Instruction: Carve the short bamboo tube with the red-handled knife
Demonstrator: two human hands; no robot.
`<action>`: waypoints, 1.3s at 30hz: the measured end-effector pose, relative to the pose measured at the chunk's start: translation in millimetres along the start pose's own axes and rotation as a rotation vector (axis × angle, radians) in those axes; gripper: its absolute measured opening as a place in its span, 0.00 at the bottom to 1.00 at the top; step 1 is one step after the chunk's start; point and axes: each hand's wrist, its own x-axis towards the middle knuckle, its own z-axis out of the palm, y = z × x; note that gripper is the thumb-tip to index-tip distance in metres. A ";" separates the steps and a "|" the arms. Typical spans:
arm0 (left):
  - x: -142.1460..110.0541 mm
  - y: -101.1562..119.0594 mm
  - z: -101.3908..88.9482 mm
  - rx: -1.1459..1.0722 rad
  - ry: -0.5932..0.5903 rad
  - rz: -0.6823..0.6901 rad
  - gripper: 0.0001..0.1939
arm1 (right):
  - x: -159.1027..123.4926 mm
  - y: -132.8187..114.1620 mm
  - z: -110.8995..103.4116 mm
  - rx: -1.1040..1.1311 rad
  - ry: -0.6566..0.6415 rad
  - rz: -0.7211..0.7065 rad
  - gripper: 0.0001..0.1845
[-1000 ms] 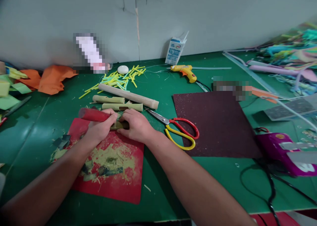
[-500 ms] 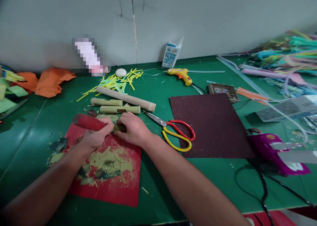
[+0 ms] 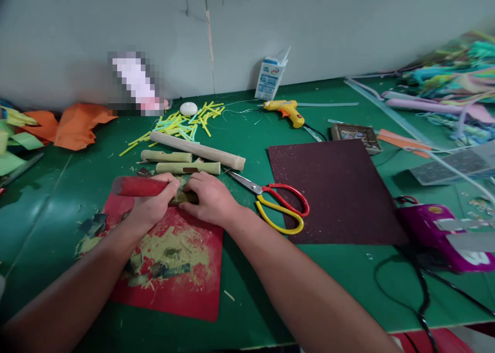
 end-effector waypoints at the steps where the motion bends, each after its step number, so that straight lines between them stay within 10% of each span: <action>1: -0.6 -0.6 -1.4 0.029 -0.031 0.010 0.15 | -0.3 -0.1 0.1 -0.002 -0.001 -0.012 0.11; 9: -5.0 -8.3 -2.9 -0.223 -0.015 0.008 0.15 | -2.0 -2.4 1.4 0.013 0.052 -0.013 0.10; 39: 1.1 1.2 2.7 -0.081 -0.011 -0.002 0.15 | 1.7 0.3 -0.6 -0.040 0.019 0.007 0.11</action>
